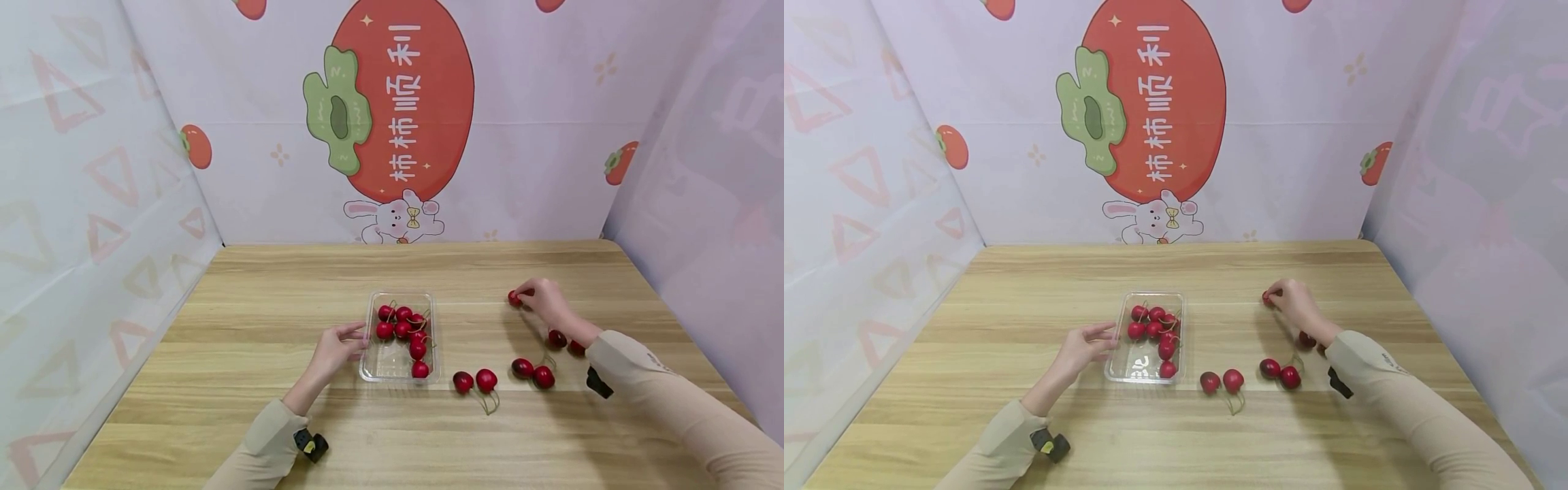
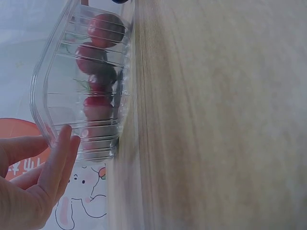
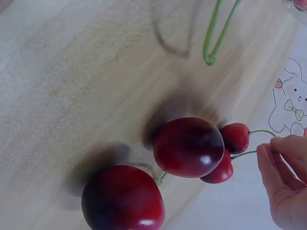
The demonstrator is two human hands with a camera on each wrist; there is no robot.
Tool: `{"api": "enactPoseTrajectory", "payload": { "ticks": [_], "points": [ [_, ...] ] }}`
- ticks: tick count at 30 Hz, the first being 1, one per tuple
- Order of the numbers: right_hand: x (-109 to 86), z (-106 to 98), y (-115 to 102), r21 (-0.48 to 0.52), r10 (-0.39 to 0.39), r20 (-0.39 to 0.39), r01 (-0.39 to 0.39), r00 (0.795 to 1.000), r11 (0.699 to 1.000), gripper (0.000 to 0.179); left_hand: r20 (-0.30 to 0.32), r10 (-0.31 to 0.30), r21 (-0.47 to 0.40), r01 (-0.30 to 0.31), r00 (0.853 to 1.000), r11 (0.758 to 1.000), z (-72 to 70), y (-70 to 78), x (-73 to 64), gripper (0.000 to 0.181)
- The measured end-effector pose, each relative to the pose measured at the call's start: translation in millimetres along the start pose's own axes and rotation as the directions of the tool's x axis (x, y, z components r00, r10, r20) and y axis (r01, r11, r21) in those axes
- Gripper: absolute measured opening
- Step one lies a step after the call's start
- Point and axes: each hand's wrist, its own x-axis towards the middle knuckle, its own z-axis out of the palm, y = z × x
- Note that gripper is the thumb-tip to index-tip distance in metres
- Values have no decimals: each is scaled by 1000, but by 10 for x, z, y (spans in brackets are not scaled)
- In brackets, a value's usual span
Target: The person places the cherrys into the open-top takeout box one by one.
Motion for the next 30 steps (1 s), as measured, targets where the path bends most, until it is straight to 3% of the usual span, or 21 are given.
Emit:
{"api": "enactPoseTrajectory", "payload": {
  "ticks": [5,30],
  "points": [
    [33,-46,-2,22,17,-10,-16,1000,1000,10,1,-9,3,9,1000,1000,-4,-6,10,38],
    [147,-180,-167,42,-59,-53,61,997,997,11,-2,-10,-2,10,1000,1000,6,-25,13,37]
  ]
}}
